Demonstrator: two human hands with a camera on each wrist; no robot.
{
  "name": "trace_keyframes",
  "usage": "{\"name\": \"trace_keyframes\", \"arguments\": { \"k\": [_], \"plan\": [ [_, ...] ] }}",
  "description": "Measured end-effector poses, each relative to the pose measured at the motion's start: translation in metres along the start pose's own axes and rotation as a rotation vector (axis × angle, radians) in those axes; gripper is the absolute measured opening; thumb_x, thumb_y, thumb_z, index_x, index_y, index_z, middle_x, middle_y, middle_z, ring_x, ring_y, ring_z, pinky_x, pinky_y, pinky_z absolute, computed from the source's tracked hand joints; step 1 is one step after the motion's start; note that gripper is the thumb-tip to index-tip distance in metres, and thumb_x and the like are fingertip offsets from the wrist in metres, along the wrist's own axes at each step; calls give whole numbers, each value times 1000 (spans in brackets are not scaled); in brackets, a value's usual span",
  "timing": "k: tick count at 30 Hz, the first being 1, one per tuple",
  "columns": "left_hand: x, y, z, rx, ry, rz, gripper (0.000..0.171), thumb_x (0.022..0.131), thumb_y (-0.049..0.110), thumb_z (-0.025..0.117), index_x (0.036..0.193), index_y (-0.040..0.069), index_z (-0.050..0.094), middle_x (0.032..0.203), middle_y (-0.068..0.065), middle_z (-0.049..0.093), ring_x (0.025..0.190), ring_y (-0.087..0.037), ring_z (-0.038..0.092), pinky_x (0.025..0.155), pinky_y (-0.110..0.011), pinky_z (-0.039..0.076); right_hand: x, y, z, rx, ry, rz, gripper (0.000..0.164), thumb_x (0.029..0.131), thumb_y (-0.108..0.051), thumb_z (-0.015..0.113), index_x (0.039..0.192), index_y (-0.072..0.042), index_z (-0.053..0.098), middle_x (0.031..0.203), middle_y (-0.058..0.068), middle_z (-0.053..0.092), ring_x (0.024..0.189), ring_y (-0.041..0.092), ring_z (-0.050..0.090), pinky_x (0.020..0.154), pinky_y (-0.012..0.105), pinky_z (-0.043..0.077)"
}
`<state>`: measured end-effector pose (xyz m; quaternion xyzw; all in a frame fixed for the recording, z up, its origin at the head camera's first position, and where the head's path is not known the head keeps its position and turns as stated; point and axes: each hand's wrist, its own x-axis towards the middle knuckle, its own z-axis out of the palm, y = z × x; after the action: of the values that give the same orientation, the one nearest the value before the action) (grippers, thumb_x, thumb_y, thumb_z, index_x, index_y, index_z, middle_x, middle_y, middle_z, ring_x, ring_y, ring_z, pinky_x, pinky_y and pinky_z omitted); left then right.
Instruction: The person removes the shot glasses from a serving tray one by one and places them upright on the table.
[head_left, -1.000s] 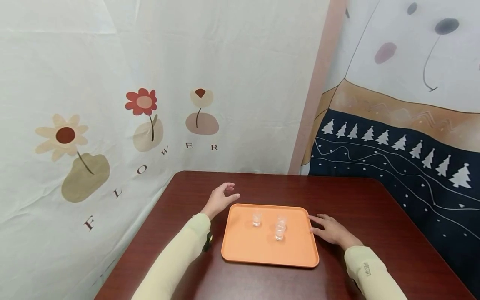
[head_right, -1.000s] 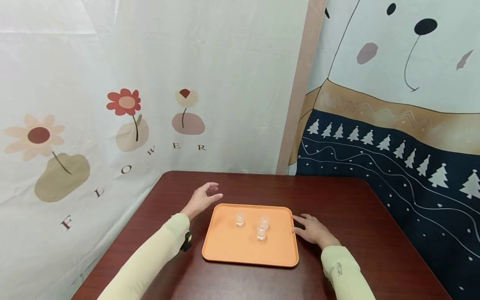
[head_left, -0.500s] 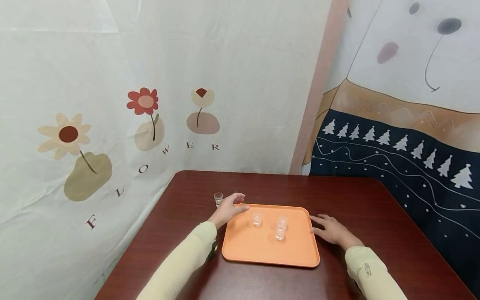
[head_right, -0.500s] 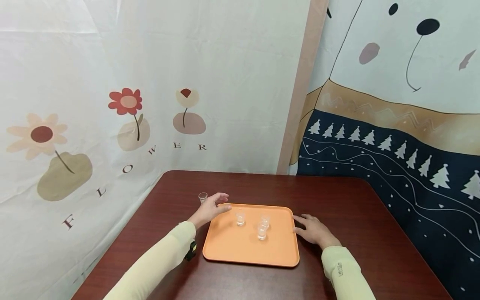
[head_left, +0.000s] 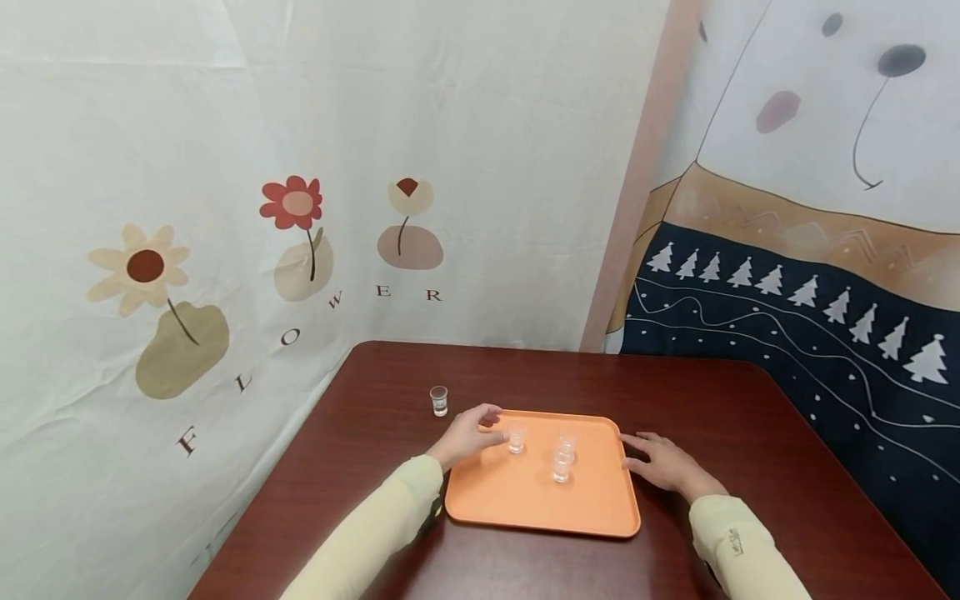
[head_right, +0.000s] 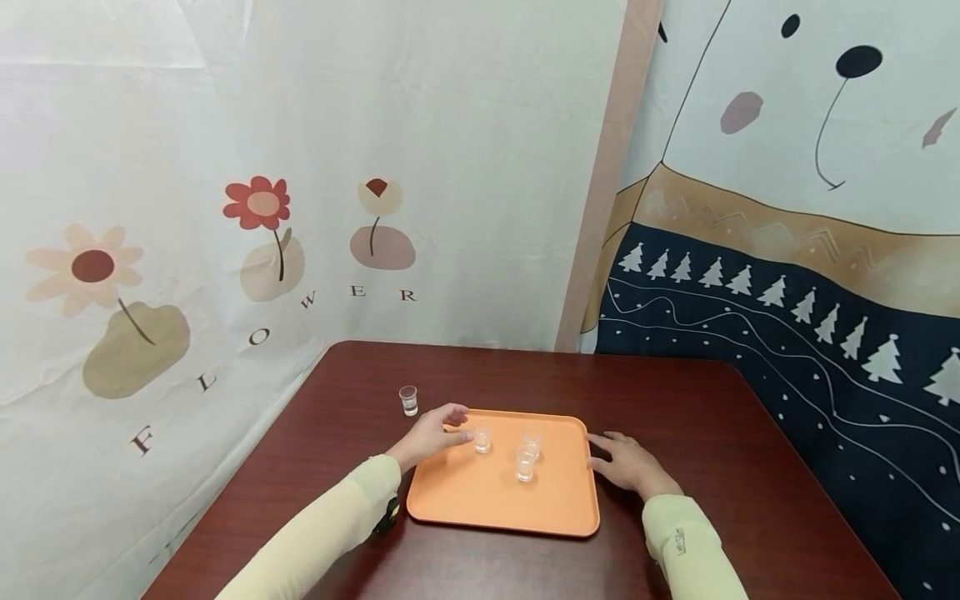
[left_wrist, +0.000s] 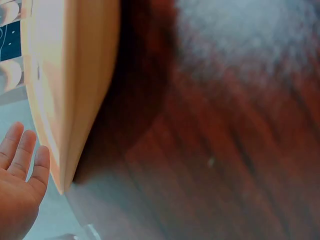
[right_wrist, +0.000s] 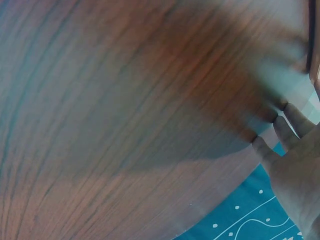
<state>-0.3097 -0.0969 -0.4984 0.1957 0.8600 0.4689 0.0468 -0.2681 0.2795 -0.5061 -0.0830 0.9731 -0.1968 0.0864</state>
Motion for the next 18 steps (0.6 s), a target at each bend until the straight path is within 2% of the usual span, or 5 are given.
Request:
{"name": "trace_keyframes", "arguments": {
  "k": [10, 18],
  "plan": [
    [2, -3, 10, -19, -18, 75, 48, 89, 13, 76, 126, -10, 57, 115, -21, 63, 108, -37, 59, 95, -50, 48, 0, -5, -4, 4, 5, 0, 62, 94, -46, 64, 144, -11, 52, 143, 32, 42, 130, 53, 39, 100, 70, 33],
    [3, -1, 17, 31, -14, 64, 46, 88, 17, 77, 125, -6, 59, 113, -16, 65, 107, -32, 60, 94, -45, 49, 0, -7, -5, 4, 5, -9, 59, 94, -40, 65, 143, -10, 53, 143, 33, 42, 128, 53, 41, 99, 69, 35]
  ]
}}
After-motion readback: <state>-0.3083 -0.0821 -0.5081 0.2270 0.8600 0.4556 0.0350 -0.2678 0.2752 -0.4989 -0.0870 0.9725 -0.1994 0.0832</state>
